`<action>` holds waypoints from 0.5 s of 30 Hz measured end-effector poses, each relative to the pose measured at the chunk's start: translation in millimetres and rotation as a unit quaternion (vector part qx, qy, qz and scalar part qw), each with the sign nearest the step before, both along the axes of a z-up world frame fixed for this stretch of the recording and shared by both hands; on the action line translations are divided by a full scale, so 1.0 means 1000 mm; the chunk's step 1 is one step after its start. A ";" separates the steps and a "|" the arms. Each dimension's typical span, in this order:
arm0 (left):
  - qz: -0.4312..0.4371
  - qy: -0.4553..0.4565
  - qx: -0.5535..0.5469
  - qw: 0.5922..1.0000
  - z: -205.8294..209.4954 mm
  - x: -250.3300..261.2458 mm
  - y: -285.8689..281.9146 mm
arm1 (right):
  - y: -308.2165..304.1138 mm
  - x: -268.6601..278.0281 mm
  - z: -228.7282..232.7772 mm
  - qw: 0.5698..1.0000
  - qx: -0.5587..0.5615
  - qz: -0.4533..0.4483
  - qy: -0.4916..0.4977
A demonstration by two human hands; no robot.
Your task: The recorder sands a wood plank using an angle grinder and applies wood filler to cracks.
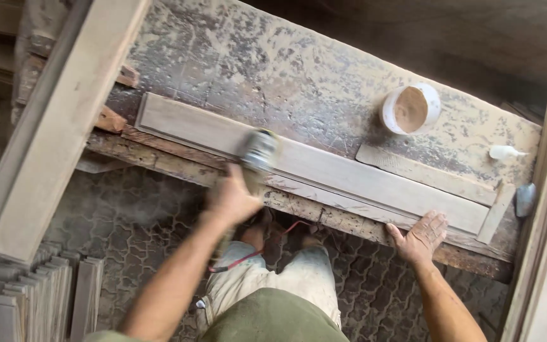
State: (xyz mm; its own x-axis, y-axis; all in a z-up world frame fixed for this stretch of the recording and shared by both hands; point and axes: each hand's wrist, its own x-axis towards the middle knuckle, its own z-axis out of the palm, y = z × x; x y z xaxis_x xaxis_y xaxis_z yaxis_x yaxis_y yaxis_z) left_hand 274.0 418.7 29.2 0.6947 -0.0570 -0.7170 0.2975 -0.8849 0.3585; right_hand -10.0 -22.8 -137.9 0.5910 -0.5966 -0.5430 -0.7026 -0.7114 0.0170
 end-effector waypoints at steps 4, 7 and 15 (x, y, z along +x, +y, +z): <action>-0.213 0.022 -0.066 0.975 -0.065 -0.050 -0.047 | -0.001 -0.005 -0.008 1.000 -0.001 0.003 -0.006; -0.198 0.023 -0.018 0.980 -0.046 -0.040 -0.025 | -0.015 -0.017 -0.021 1.000 0.006 0.005 -0.024; 0.130 -0.049 0.047 0.989 0.001 0.038 0.121 | -0.009 -0.017 -0.018 0.999 0.000 0.013 -0.030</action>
State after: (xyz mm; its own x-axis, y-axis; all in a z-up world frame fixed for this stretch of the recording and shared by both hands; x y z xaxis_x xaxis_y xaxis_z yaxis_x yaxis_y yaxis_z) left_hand 311.7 539.8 30.5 0.7429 0.1967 -0.6399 0.4875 -0.8140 0.3158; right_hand -27.0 -31.7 -155.6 0.6377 -0.5812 -0.5055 -0.6842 -0.7288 -0.0252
